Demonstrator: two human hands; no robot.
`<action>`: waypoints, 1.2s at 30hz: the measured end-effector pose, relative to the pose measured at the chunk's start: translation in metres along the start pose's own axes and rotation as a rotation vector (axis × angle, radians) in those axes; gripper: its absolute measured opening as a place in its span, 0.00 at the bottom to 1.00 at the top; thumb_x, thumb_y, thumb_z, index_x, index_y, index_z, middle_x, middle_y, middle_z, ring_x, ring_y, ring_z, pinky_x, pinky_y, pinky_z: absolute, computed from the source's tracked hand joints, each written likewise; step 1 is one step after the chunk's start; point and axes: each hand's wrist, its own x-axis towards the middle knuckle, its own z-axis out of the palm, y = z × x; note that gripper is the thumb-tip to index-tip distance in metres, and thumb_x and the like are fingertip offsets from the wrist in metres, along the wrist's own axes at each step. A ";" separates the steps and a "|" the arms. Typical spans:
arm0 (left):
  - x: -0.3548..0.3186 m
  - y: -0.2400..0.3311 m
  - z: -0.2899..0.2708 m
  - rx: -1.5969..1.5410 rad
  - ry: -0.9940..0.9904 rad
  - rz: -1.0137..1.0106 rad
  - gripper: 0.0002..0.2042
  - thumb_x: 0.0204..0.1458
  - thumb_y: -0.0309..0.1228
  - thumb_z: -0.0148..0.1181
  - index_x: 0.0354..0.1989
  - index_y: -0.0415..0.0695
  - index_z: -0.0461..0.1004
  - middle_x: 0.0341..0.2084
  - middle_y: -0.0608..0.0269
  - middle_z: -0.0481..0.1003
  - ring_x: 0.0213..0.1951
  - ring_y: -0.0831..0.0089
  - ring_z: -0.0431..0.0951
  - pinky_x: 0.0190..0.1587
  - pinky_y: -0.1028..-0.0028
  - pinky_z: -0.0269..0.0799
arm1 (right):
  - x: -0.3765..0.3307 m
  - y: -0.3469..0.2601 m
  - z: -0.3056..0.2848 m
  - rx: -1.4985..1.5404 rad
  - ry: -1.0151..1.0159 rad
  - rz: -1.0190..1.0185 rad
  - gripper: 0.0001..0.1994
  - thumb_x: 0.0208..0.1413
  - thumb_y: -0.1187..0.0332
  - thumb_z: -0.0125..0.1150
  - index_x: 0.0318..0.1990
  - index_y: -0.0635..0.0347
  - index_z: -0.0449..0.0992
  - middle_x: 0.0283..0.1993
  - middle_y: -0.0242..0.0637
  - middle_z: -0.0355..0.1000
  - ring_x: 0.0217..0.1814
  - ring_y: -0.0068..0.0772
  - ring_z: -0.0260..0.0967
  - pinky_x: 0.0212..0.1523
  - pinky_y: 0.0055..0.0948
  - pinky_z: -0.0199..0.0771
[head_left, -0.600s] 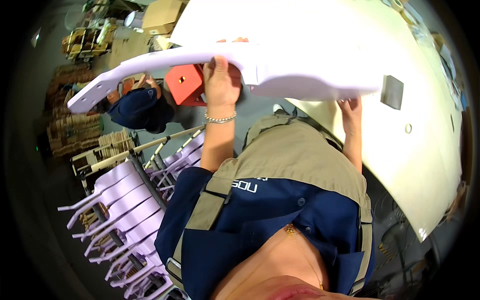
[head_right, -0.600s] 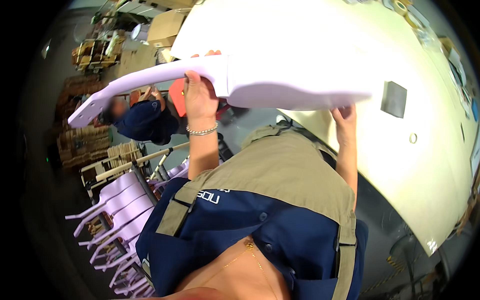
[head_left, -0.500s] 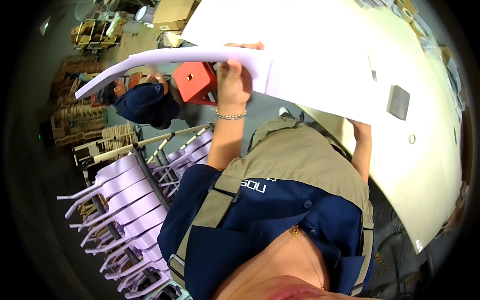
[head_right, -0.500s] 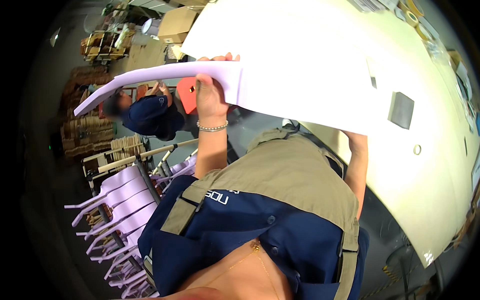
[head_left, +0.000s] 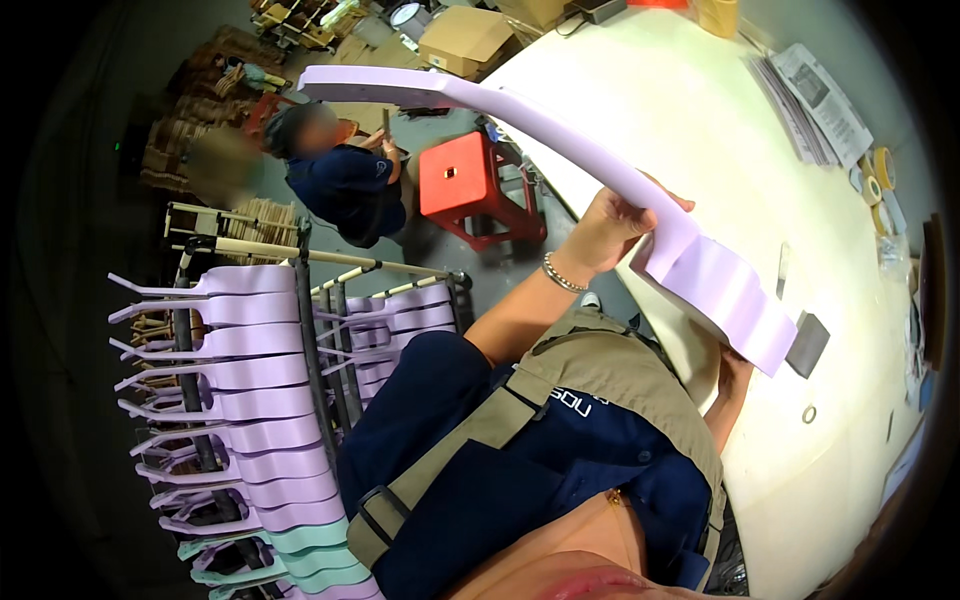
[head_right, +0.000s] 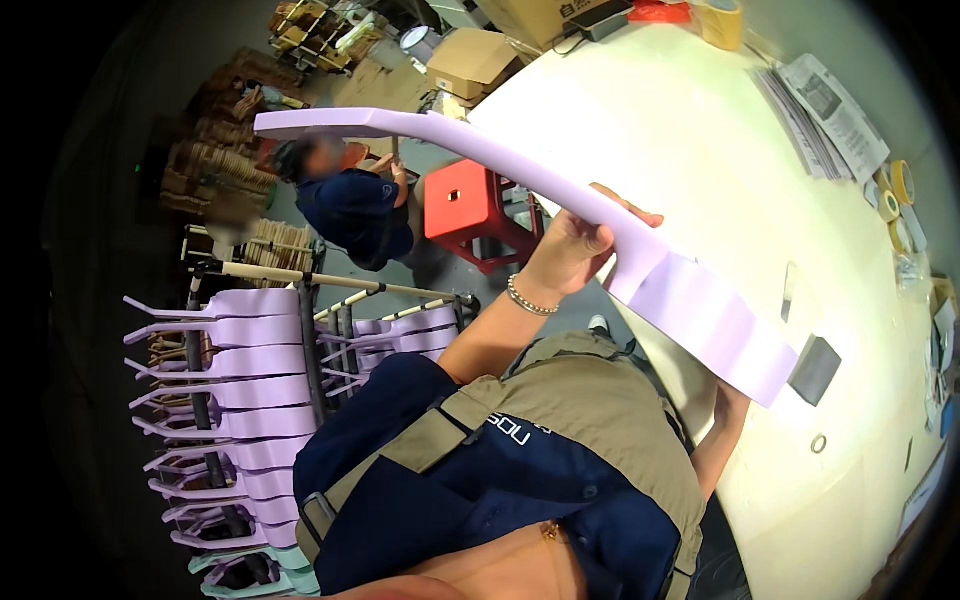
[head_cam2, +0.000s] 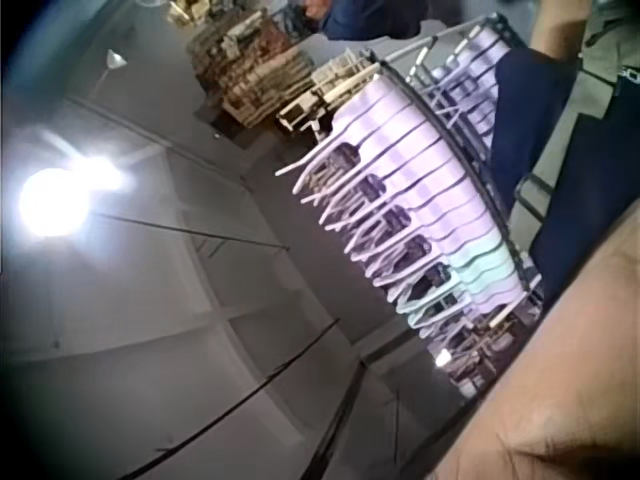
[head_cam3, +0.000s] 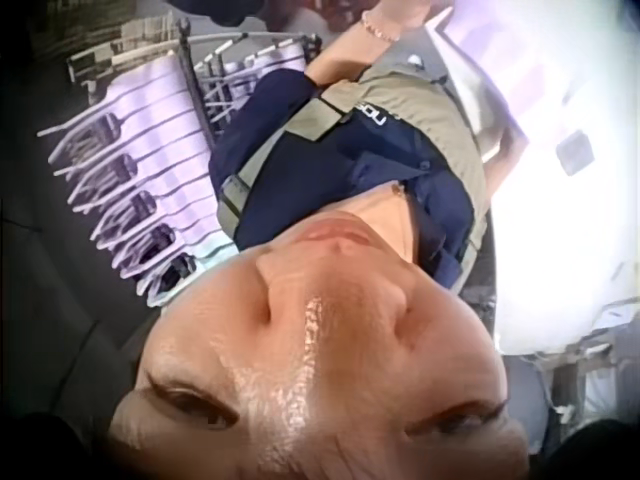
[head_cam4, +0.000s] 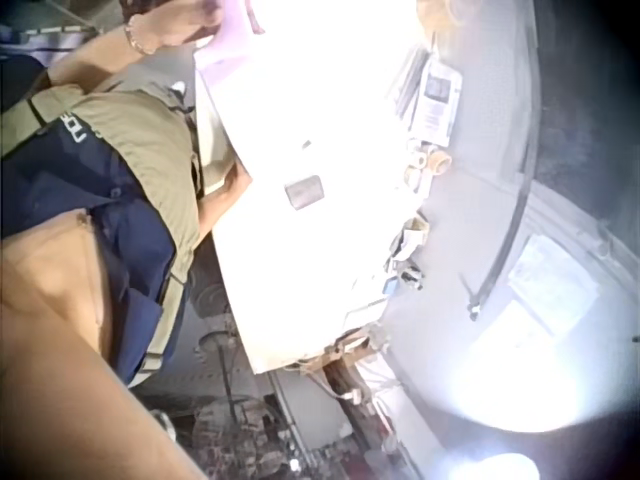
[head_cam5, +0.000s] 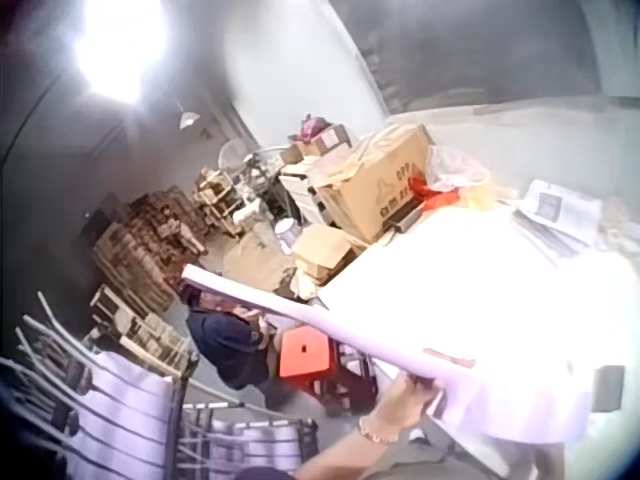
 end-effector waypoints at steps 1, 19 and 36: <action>-0.003 -0.002 0.000 0.013 0.014 -0.004 0.19 0.39 0.38 0.63 0.36 0.42 0.65 0.37 0.51 0.72 0.45 0.63 0.71 0.49 0.66 0.65 | -0.004 0.000 -0.003 0.005 -0.004 0.004 0.34 0.33 0.77 0.66 0.53 0.64 0.59 0.50 0.39 0.63 0.52 0.35 0.61 0.49 0.31 0.64; 0.007 0.011 0.003 0.135 -0.100 0.074 0.17 0.44 0.37 0.60 0.40 0.42 0.66 0.38 0.49 0.72 0.46 0.58 0.70 0.47 0.63 0.68 | 0.015 0.017 0.004 0.154 -0.107 -0.021 0.36 0.35 0.77 0.63 0.56 0.62 0.55 0.53 0.38 0.60 0.56 0.36 0.56 0.54 0.35 0.59; 0.046 0.028 0.060 0.379 -0.136 0.209 0.12 0.44 0.22 0.59 0.37 0.34 0.66 0.34 0.51 0.71 0.41 0.55 0.73 0.46 0.60 0.69 | 0.015 0.029 0.052 0.137 -0.059 0.105 0.11 0.45 0.78 0.57 0.37 0.68 0.67 0.38 0.40 0.68 0.38 0.30 0.69 0.42 0.28 0.72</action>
